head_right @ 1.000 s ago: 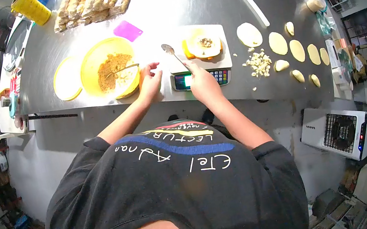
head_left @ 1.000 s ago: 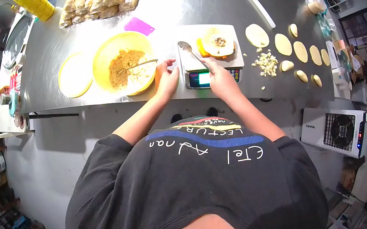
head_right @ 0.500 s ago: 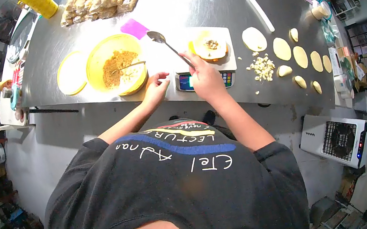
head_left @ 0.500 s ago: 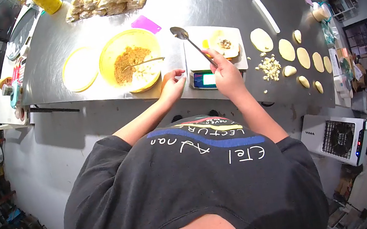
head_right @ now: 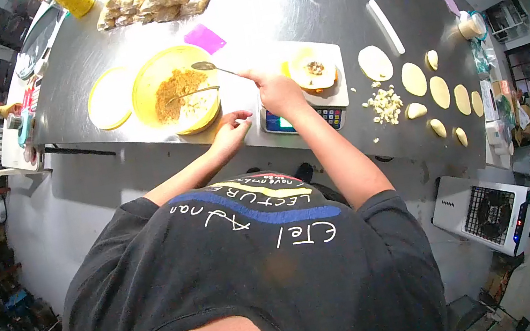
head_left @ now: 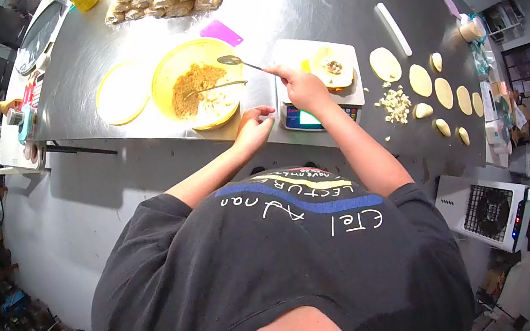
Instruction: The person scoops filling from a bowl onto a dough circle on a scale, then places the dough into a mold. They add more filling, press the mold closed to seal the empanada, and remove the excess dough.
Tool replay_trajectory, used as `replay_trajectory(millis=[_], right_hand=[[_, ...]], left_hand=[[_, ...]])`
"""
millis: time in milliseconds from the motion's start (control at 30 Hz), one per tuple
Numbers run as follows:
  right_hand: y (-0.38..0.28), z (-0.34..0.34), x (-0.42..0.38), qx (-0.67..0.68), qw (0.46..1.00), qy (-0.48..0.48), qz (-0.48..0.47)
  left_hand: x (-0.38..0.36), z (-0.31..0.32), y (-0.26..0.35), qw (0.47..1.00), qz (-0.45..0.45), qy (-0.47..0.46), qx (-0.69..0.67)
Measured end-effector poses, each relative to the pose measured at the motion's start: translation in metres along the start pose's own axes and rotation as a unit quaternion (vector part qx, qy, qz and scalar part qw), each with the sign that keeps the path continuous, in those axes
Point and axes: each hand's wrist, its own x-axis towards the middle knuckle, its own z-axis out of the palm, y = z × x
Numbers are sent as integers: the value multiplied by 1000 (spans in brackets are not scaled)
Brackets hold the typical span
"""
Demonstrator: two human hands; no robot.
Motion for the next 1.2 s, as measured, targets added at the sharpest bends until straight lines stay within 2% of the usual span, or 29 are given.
replay_trajectory(millis=[100,133,200,233,267,300,333,367,433,533,633,667,767,900,967,1067,1133,1200], right_hand=[[-5,-7,-7,48,998,42,3],[2,-10,-7,48,998,44,6],[26,-23,-9,92,972,195,-95],[21,-46,-20,100,973,198,-58],[53,-50,-21,109,965,237,-33],[92,-57,-23,32,974,222,38],[80,-75,-30,-14,968,226,104],[135,-73,-30,-70,974,189,107],[164,-85,-39,-133,981,57,128],[175,-70,-37,-83,988,31,126],[169,-69,-21,-104,987,18,119],[165,-71,-15,-101,983,-26,151],[142,-77,-6,-110,980,-65,154],[144,-65,6,-98,984,-54,137],[147,-51,6,-112,990,-9,84],[129,-40,4,-110,993,-16,43],[123,-33,4,-116,993,-9,6],[115,-35,1,-98,995,-9,23]], left_hand=[[1,0,-3,1000,-8,-2,-2],[2,1,-7,1000,17,-4,2],[5,2,-10,999,44,-12,4],[7,2,-7,999,33,-14,8],[8,2,-4,1000,23,-16,11],[10,1,0,999,24,-19,11],[12,0,6,1000,7,-24,5],[13,-2,12,1000,-9,-29,-1],[22,-1,18,999,-12,-30,2],[39,6,8,999,-3,26,-26],[49,8,3,999,-19,33,-13],[51,8,2,999,-20,33,-12],[63,9,-4,999,-48,12,-12],[84,11,-14,996,-67,14,-55],[83,14,-1,969,-122,8,-215],[84,16,24,950,-162,34,-265],[89,17,29,940,-156,39,-301],[87,18,32,939,-148,54,-306]])
